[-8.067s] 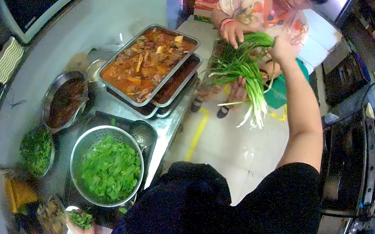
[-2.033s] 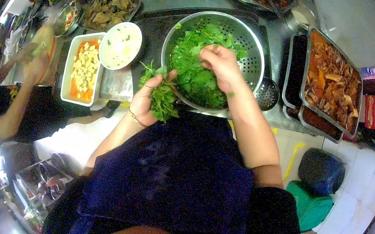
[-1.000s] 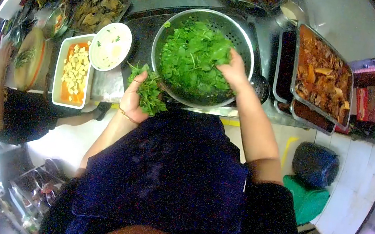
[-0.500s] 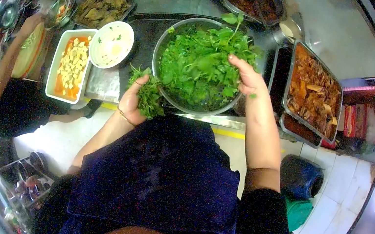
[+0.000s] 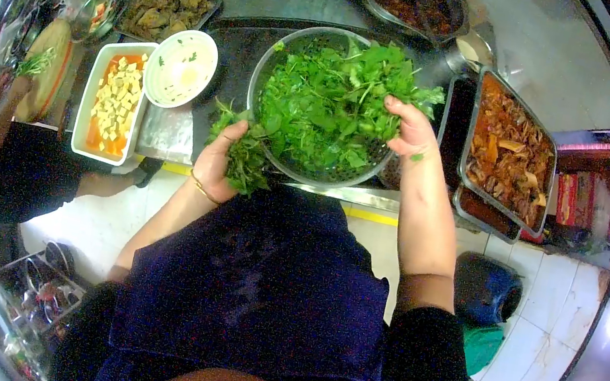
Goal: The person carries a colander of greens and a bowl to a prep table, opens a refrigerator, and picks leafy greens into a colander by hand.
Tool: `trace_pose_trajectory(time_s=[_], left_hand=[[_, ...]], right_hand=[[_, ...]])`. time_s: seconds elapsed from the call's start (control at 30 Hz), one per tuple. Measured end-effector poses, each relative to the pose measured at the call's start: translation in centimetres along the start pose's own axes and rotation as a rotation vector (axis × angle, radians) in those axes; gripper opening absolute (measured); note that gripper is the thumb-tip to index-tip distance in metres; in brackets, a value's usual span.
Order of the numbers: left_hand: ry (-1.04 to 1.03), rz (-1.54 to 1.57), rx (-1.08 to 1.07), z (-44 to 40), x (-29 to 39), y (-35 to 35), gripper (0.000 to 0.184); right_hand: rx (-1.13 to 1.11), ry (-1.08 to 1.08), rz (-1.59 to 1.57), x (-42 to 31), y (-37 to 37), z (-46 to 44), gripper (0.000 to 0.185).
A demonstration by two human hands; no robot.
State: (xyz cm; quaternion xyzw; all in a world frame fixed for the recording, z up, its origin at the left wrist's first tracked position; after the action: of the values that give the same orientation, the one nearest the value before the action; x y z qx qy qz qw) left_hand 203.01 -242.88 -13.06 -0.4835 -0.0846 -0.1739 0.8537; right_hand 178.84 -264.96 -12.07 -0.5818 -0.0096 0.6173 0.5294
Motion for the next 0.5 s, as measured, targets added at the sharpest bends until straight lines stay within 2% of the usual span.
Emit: trace_pose_trajectory(time_s=[0.1,0.23,0.27,0.4,0.5], left_hand=[[-0.062,-0.129,0.131,0.1,0.0,-1.0,0.035],[-0.056,-0.096,0.109,0.8,0.5,-2.9,0.036],[-0.047,-0.087,0.121,1.0,0.6,-3.2,0.037],[-0.011,-0.009,0.104,0.6,0.5,-1.9,0.038],[0.015,0.047,0.080,0.4,0.6,-0.9,0.038]], right_hand=[[-0.065,0.010,0.075,-0.5,-4.4,0.8,0.056],[0.025,0.014,0.049,0.2,-2.7,0.1,0.052],[0.034,-0.047,0.038,0.1,-2.2,-0.5,0.046],[0.015,-0.014,0.060,-0.7,-1.8,-0.2,0.042],[0.370,0.134,0.327,-1.1,-0.8,-0.3,0.043]])
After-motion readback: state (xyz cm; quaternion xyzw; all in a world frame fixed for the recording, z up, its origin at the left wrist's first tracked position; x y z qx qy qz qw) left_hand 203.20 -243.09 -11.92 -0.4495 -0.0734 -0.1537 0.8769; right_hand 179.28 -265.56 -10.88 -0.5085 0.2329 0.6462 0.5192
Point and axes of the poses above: each hand's wrist, its own z-axis away from the middle knuckle, its own y-axis out of the back of the hand, x = y × z, the point moved 1 cm from there along -z, towards the middle knuckle, and after that the axes turned 1 degree about x, right-handed, at the moved point
